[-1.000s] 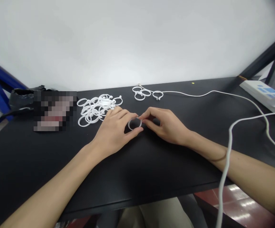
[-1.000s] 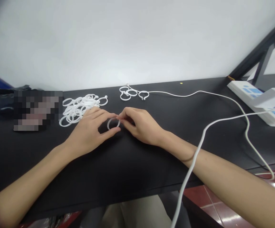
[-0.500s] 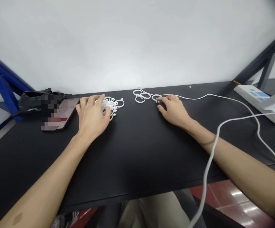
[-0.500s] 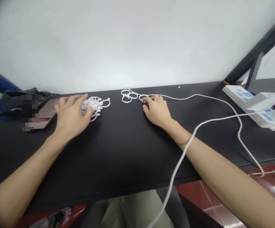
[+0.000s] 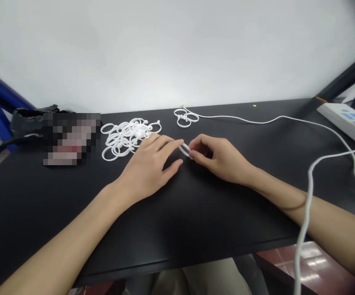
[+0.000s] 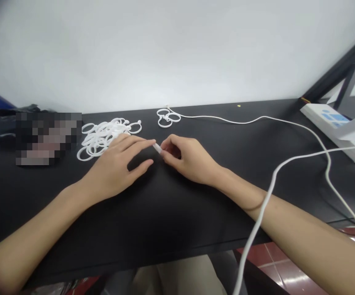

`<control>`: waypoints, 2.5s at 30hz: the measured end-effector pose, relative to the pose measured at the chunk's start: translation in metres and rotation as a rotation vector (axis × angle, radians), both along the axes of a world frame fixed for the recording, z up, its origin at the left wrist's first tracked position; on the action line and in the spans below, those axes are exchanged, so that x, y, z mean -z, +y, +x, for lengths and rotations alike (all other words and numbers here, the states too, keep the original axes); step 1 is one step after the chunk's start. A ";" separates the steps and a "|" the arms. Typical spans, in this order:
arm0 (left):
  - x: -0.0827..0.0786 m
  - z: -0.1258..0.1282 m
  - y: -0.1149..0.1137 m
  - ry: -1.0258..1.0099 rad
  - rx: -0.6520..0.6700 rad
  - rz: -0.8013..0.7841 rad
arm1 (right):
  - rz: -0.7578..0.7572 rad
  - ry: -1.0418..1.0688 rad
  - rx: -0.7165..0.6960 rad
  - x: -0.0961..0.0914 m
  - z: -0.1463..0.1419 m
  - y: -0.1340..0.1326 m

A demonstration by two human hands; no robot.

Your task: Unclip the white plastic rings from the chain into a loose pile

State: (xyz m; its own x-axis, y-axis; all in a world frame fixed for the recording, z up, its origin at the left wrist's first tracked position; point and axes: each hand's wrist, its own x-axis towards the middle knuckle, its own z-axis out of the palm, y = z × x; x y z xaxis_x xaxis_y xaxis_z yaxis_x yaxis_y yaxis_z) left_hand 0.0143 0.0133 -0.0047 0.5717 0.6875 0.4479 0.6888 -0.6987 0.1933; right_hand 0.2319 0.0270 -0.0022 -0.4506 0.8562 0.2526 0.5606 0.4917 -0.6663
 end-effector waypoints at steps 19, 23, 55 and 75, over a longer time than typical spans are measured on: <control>0.002 0.001 0.003 -0.005 -0.175 -0.074 | 0.034 -0.014 -0.144 -0.009 -0.007 -0.016; 0.000 0.001 0.001 -0.049 -0.143 -0.079 | 0.105 0.006 -0.072 -0.007 -0.006 -0.015; 0.000 0.002 0.000 -0.068 0.038 -0.177 | 0.071 0.005 -0.065 -0.004 -0.005 -0.012; 0.002 -0.044 0.035 -0.090 -0.572 0.133 | 0.292 -0.354 0.230 0.017 0.009 0.028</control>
